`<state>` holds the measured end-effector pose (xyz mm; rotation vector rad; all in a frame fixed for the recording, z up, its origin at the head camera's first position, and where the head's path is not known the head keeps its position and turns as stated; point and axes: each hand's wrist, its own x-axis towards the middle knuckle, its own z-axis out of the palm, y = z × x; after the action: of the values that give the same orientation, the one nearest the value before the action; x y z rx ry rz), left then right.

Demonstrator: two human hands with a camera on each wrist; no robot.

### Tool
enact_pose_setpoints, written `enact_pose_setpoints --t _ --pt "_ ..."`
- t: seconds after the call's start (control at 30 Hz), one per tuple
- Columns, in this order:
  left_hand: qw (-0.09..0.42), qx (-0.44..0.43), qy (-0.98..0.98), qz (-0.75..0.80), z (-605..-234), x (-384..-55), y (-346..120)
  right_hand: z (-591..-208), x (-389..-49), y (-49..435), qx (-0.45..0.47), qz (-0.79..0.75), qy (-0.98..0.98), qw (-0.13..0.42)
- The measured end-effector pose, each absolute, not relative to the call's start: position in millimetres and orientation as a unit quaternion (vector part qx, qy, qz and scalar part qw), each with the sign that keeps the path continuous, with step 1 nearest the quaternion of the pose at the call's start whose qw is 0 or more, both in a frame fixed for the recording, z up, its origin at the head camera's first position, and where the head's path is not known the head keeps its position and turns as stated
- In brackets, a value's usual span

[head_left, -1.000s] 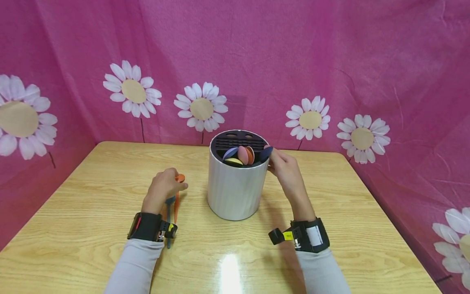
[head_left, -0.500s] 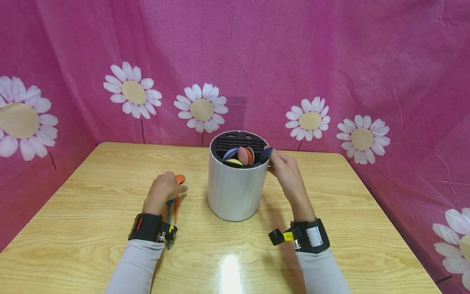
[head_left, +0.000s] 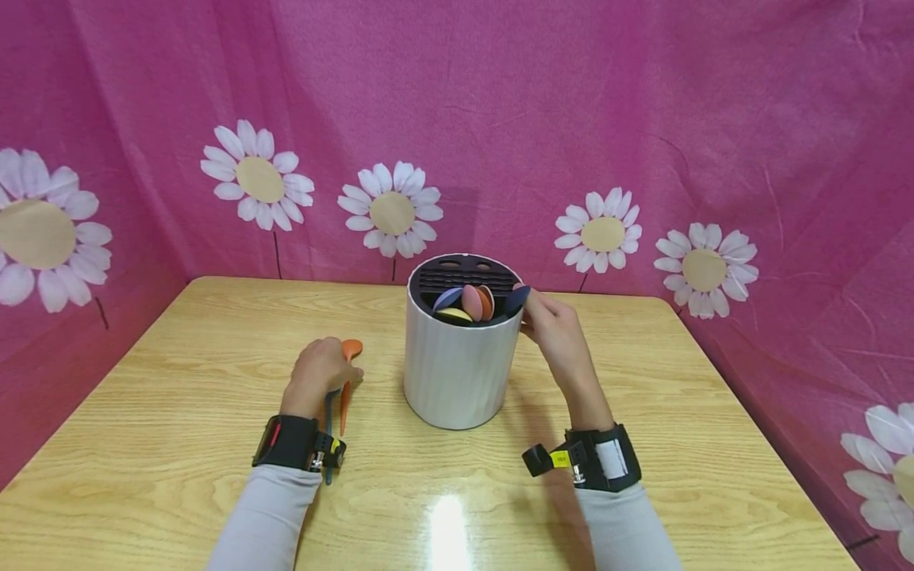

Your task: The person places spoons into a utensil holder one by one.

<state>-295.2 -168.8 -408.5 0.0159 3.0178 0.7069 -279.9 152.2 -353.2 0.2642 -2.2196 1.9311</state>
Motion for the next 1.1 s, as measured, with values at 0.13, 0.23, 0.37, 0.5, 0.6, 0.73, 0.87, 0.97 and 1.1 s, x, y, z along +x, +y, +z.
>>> enact_pose_setpoints --t 0.13,0.23,0.37,0.5,0.6,0.73,0.87,0.97,1.1 --pt "0.008 0.008 0.977 0.214 -409.0 -294.9 -166.9 -352.4 -278.9 151.5 0.088 0.652 -0.747 0.094" --pt "-0.003 0.012 0.979 0.202 -409.8 -294.9 -164.1 -352.2 -278.9 151.7 0.088 0.651 -0.748 0.094" --pt "-0.008 0.016 0.98 0.197 -411.3 -295.1 -159.6 -352.1 -279.1 152.0 0.088 0.652 -0.747 0.094" --pt "-0.01 0.02 0.98 0.199 -412.8 -295.8 -155.5 -351.6 -278.9 151.4 0.088 0.654 -0.746 0.093" --pt "-0.019 0.026 0.98 0.196 -413.8 -296.5 -153.2 -351.2 -278.8 151.0 0.088 0.652 -0.747 0.094" --pt "-0.028 0.029 0.981 0.189 -414.4 -296.3 -149.8 -351.5 -279.2 151.3 0.087 0.651 -0.749 0.093" --pt "-0.027 0.024 0.983 0.179 -414.4 -296.4 -146.0 -351.8 -279.6 151.7 0.086 0.651 -0.749 0.092" --pt "-0.025 0.021 0.984 0.174 -414.9 -297.4 -144.1 -352.0 -279.5 151.7 0.086 0.652 -0.748 0.092" --pt "-0.023 0.021 0.985 0.171 -416.4 -297.8 -141.6 -352.8 -280.2 152.3 0.086 0.653 -0.747 0.092"
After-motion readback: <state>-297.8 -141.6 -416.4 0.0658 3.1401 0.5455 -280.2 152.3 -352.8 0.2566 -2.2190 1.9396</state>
